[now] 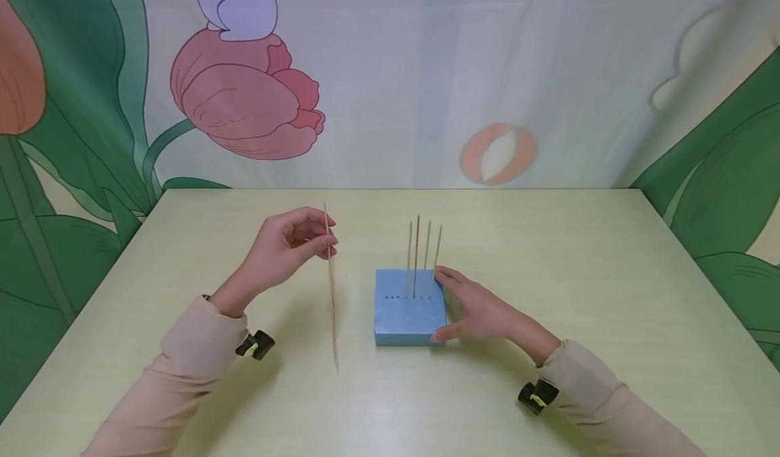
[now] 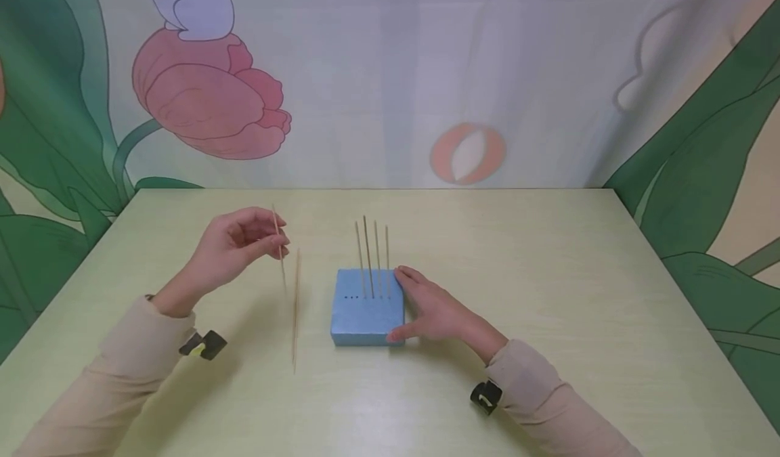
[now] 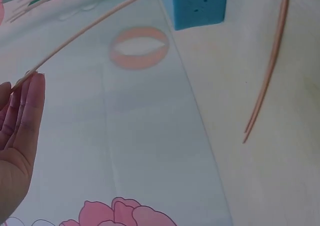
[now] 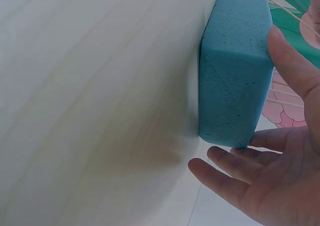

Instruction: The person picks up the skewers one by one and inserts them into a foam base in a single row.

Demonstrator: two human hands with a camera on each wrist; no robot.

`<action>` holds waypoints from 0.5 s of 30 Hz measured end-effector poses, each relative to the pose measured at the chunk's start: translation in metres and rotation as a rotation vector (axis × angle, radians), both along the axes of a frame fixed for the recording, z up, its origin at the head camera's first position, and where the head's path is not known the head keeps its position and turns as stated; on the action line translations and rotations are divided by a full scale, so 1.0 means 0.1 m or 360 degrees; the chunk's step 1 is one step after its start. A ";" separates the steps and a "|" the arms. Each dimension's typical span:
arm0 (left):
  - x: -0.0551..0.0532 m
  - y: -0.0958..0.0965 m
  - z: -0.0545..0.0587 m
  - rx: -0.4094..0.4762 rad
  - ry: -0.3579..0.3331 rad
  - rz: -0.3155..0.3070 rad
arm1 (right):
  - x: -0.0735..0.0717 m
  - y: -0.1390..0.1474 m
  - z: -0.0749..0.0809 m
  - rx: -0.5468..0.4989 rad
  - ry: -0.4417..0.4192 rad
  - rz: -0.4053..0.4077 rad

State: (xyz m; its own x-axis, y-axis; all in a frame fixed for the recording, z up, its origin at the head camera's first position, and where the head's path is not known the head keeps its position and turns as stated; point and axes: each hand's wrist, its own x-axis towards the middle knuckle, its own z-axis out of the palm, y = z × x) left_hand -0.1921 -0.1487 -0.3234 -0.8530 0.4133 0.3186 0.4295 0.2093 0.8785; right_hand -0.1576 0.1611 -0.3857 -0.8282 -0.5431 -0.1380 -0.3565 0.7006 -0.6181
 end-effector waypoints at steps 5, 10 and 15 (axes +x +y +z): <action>0.08 0.04 0.11 0.0114 0.0174 -0.0024 | 0.00 0.00 0.01 0.0006 -0.0006 0.0004; 0.16 0.11 0.17 0.0187 0.0363 -0.0001 | 0.00 0.00 0.00 0.0009 -0.0010 0.0001; 0.21 0.21 0.20 0.0220 0.0501 0.0003 | 0.01 0.00 0.01 0.0018 -0.0014 -0.0006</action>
